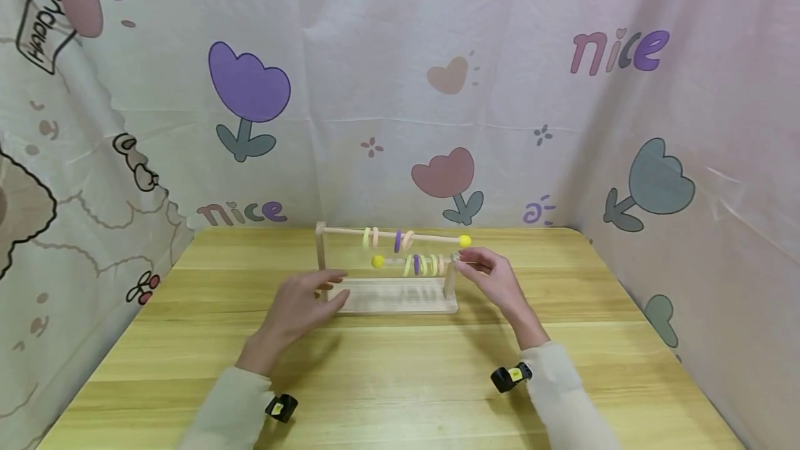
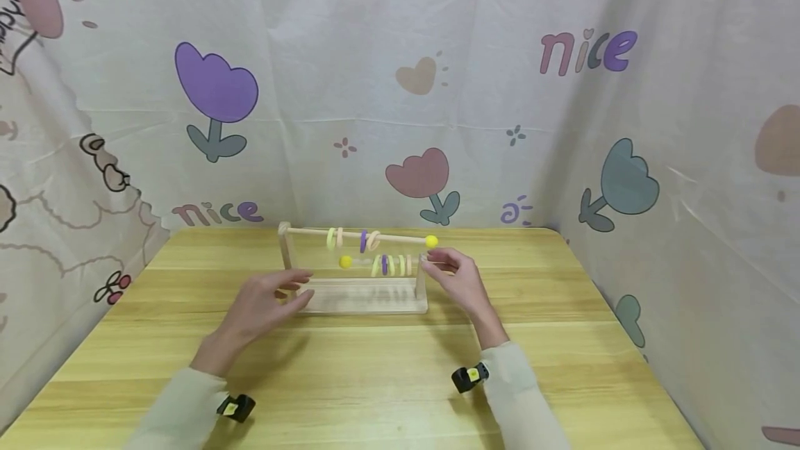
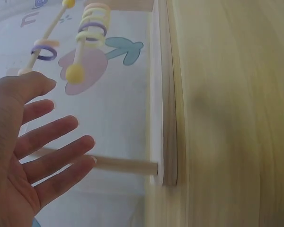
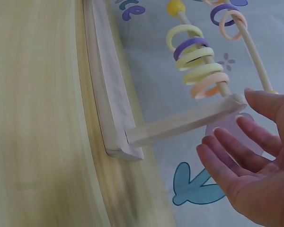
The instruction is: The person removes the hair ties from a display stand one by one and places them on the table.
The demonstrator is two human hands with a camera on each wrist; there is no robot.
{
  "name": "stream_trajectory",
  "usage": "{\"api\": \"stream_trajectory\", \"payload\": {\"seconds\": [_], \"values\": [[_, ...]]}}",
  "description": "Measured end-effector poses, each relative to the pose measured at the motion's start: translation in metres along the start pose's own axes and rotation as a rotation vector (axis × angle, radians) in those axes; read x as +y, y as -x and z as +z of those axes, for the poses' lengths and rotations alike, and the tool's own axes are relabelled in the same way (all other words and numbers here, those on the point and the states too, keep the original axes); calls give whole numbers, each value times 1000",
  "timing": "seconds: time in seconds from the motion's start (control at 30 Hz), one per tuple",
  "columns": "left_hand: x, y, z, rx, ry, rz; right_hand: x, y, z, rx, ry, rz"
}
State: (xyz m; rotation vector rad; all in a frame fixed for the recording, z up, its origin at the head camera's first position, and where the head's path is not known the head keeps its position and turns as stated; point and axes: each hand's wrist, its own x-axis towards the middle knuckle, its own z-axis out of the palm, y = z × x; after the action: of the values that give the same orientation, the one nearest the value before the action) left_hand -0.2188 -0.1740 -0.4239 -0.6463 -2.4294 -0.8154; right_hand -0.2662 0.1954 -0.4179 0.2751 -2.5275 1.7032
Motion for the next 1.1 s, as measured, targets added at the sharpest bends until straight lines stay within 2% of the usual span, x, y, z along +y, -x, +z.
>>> {"api": "stream_trajectory", "payload": {"seconds": [0.17, 0.4, 0.93, 1.1], "values": [[5, -6, 11, -7, 68, -7, 2, -3, 6, 19, -34, 1], [10, -12, 29, -24, 202, -49, 4, -4, 13, 30, -62, 3], [26, -28, 54, -6, 298, -87, 3, -5, 15, 45, -110, 6], [31, -33, 60, 6, 347, -78, 2, -5, 16, 41, -119, 9]]}}
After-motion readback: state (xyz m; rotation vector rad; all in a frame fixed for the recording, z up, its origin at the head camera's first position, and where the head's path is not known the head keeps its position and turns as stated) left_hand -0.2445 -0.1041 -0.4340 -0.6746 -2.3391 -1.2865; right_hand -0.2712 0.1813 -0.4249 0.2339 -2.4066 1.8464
